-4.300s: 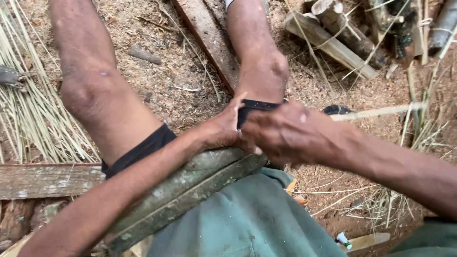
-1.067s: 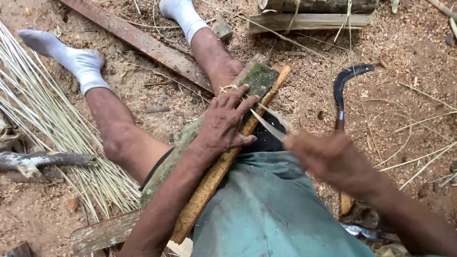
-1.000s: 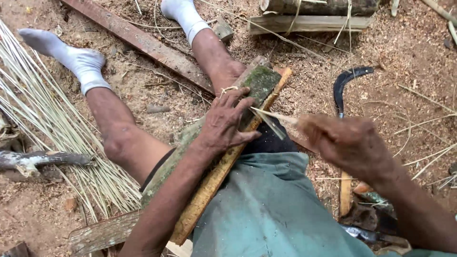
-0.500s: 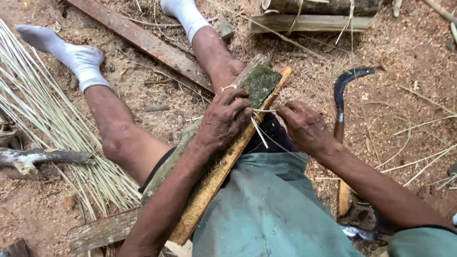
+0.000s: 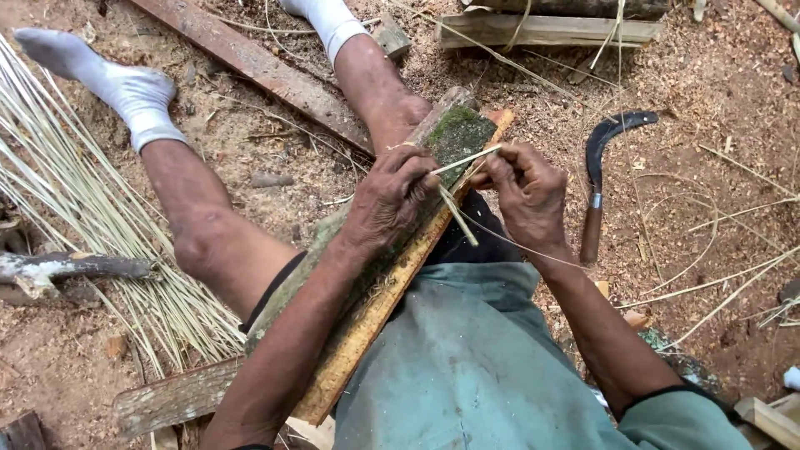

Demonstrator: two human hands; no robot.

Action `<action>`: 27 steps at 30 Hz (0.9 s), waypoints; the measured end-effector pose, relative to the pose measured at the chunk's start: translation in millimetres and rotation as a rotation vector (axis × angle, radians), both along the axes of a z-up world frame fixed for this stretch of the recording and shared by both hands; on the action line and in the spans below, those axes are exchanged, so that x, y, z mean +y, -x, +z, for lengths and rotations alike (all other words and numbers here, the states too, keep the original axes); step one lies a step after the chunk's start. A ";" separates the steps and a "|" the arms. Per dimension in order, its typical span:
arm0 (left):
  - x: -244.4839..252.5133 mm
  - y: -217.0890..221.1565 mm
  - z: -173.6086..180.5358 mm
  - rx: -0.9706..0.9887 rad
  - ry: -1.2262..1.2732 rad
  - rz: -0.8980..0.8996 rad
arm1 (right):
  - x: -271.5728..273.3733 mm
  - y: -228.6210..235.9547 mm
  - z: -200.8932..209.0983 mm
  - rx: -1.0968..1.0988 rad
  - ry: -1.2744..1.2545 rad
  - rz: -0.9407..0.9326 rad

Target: Binding two pieces of wood together using thin flexible strips by wrapping and tucking them.

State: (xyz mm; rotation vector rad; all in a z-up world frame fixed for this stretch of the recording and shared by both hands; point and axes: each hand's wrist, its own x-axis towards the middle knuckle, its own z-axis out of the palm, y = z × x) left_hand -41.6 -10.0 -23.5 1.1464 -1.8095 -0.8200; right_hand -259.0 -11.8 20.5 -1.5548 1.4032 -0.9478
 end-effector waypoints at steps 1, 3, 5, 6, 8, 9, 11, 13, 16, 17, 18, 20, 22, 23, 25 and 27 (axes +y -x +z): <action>-0.2 -0.2 -11.3 0.017 -0.014 0.014 | 2.3 2.3 -6.6 -0.057 -0.046 -0.007; 0.0 2.2 -28.2 0.038 -0.029 0.027 | 6.9 6.2 -15.2 -0.109 -0.093 -0.018; 1.1 3.9 -37.7 0.040 -0.044 0.045 | 8.7 6.5 -19.4 -0.170 -0.120 -0.038; 2.6 4.6 -35.3 0.039 -0.048 0.046 | 11.5 3.8 -24.2 -0.170 -0.124 -0.038; 2.5 7.5 -30.1 0.084 -0.139 0.117 | 15.6 -0.2 -32.9 -0.267 -0.233 -0.089; 3.3 12.2 -24.2 0.086 -0.139 0.113 | 18.5 -2.2 -29.7 -0.265 -0.233 -0.094; 0.6 23.9 -13.3 0.160 -0.152 0.208 | 17.8 -3.9 -23.8 -0.171 -0.229 -0.128; 2.6 23.8 -6.2 0.158 -0.146 0.220 | 18.1 8.3 -29.0 -0.008 -0.185 -0.091; -1.0 28.2 5.0 0.165 -0.127 0.236 | 6.3 5.7 -4.4 0.198 -0.065 -0.042; -1.1 30.2 9.2 0.168 -0.131 0.248 | 2.1 1.1 9.7 0.238 -0.008 -0.027; -1.6 31.5 10.3 0.170 -0.130 0.248 | 2.3 3.1 -2.0 0.239 -0.008 -0.026; -2.8 31.7 13.0 0.184 -0.166 0.297 | 1.9 4.9 -25.6 0.249 0.132 -0.016; -4.3 32.2 25.6 0.186 -0.175 0.315 | 6.1 -0.1 -29.7 0.236 0.157 -0.012; -4.7 33.2 31.2 0.189 -0.186 0.329 | 8.9 -1.7 -32.0 0.225 0.179 -0.012; -9.4 41.0 20.2 0.168 -0.162 0.347 | 16.1 -0.2 -40.6 0.267 0.185 -0.019; -7.8 43.2 13.7 0.142 -0.137 0.362 | 29.1 -5.4 -35.7 0.306 0.190 -0.029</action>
